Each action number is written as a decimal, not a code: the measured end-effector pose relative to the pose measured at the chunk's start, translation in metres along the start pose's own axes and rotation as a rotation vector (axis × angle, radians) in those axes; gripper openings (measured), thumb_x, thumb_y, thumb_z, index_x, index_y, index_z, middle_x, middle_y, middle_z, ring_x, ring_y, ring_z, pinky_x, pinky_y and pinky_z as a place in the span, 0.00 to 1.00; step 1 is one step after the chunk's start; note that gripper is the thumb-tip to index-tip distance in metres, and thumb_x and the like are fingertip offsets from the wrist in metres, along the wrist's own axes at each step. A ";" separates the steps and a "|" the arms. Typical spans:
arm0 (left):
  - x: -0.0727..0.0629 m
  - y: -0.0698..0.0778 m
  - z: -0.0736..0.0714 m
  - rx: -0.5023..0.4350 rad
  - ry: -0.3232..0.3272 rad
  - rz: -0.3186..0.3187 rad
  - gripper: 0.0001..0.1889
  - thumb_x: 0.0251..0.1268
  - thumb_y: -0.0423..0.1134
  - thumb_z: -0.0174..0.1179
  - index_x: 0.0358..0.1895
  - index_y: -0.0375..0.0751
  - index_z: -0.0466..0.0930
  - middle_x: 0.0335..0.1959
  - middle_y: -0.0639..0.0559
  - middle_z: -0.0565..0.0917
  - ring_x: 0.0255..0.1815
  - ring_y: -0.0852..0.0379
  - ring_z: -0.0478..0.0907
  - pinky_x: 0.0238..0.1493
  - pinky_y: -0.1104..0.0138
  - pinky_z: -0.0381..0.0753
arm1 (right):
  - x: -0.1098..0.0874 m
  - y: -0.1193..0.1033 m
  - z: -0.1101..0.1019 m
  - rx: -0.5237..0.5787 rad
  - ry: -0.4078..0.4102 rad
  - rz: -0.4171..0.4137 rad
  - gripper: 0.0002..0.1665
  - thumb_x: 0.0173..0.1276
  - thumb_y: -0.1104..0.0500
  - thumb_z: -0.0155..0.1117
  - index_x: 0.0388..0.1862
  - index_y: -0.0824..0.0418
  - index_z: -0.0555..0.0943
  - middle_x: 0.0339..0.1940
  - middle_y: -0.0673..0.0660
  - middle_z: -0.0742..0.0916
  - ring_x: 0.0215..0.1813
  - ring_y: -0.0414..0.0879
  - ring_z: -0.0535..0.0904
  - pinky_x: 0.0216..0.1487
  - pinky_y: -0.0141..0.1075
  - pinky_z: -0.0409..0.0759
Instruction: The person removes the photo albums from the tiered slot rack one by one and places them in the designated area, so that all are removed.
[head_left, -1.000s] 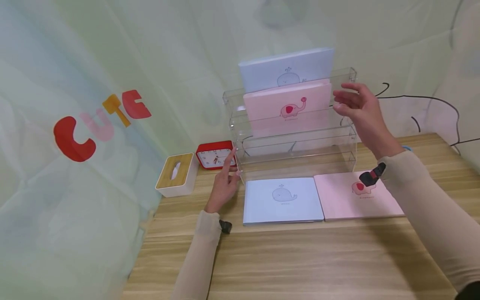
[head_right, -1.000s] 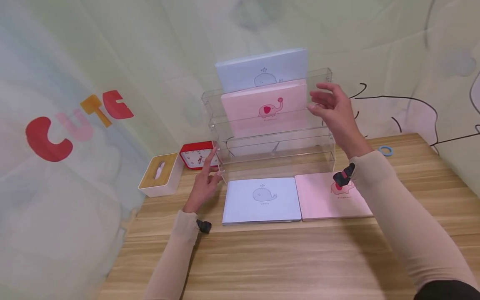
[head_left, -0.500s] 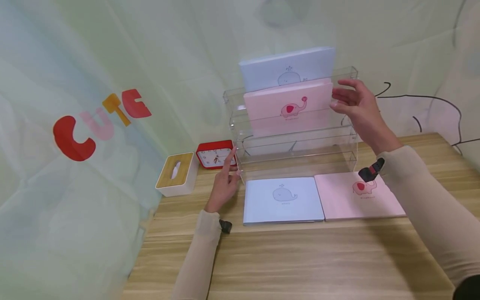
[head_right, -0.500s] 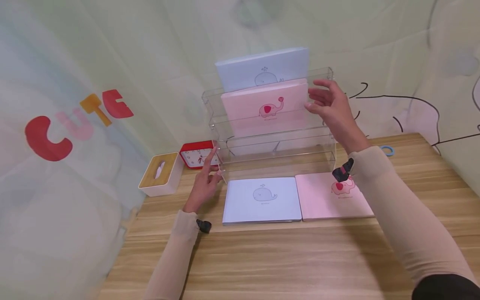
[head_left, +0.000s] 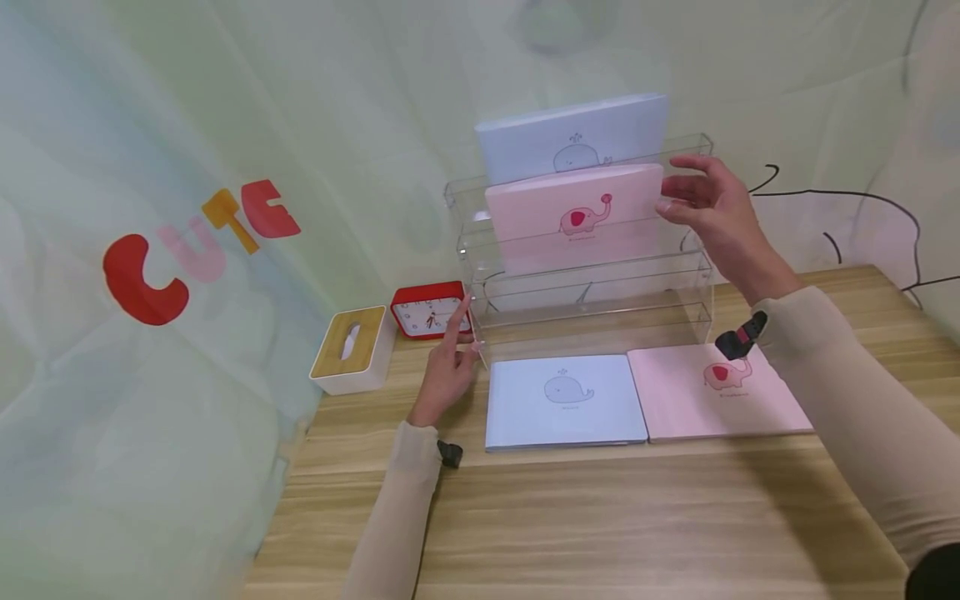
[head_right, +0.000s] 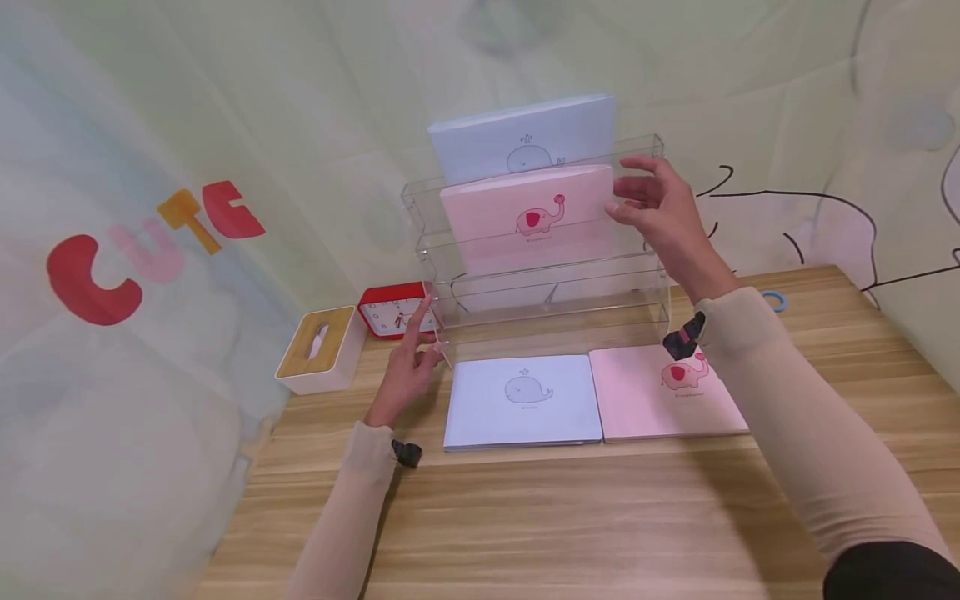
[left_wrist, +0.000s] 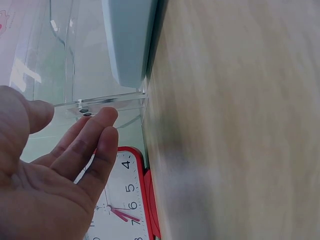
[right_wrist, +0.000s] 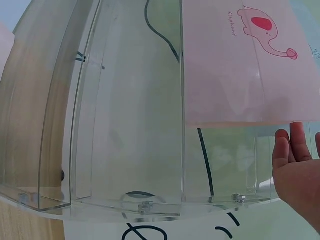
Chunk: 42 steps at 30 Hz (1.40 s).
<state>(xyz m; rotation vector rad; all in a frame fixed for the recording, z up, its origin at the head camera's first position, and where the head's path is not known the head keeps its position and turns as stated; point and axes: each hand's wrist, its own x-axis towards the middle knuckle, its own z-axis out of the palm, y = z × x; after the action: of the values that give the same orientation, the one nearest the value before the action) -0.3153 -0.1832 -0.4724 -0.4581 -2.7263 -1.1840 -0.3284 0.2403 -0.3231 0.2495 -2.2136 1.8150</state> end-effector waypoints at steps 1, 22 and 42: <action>0.000 0.000 0.000 0.002 0.000 0.001 0.46 0.84 0.37 0.55 0.85 0.86 0.39 0.64 0.39 0.83 0.49 0.43 0.88 0.50 0.55 0.89 | 0.001 0.000 0.000 0.004 0.002 -0.005 0.36 0.78 0.54 0.68 0.82 0.45 0.68 0.65 0.46 0.83 0.66 0.42 0.78 0.63 0.21 0.80; -0.001 0.001 -0.001 0.000 0.010 0.007 0.46 0.83 0.36 0.57 0.86 0.82 0.41 0.63 0.39 0.82 0.53 0.43 0.88 0.53 0.50 0.90 | 0.015 -0.003 0.007 0.177 -0.011 -0.061 0.29 0.75 0.63 0.70 0.73 0.53 0.78 0.61 0.47 0.88 0.61 0.43 0.81 0.57 0.21 0.79; 0.001 -0.002 0.000 0.006 0.009 0.037 0.45 0.84 0.36 0.56 0.87 0.81 0.41 0.63 0.39 0.84 0.51 0.44 0.88 0.48 0.56 0.89 | 0.026 -0.006 0.010 0.106 -0.046 -0.092 0.27 0.76 0.60 0.71 0.72 0.53 0.81 0.63 0.45 0.90 0.60 0.42 0.83 0.57 0.23 0.81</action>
<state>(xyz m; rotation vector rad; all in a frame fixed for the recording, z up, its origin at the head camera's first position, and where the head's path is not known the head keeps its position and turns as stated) -0.3168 -0.1843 -0.4738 -0.4986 -2.7005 -1.1661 -0.3520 0.2306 -0.3109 0.4111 -2.1011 1.8965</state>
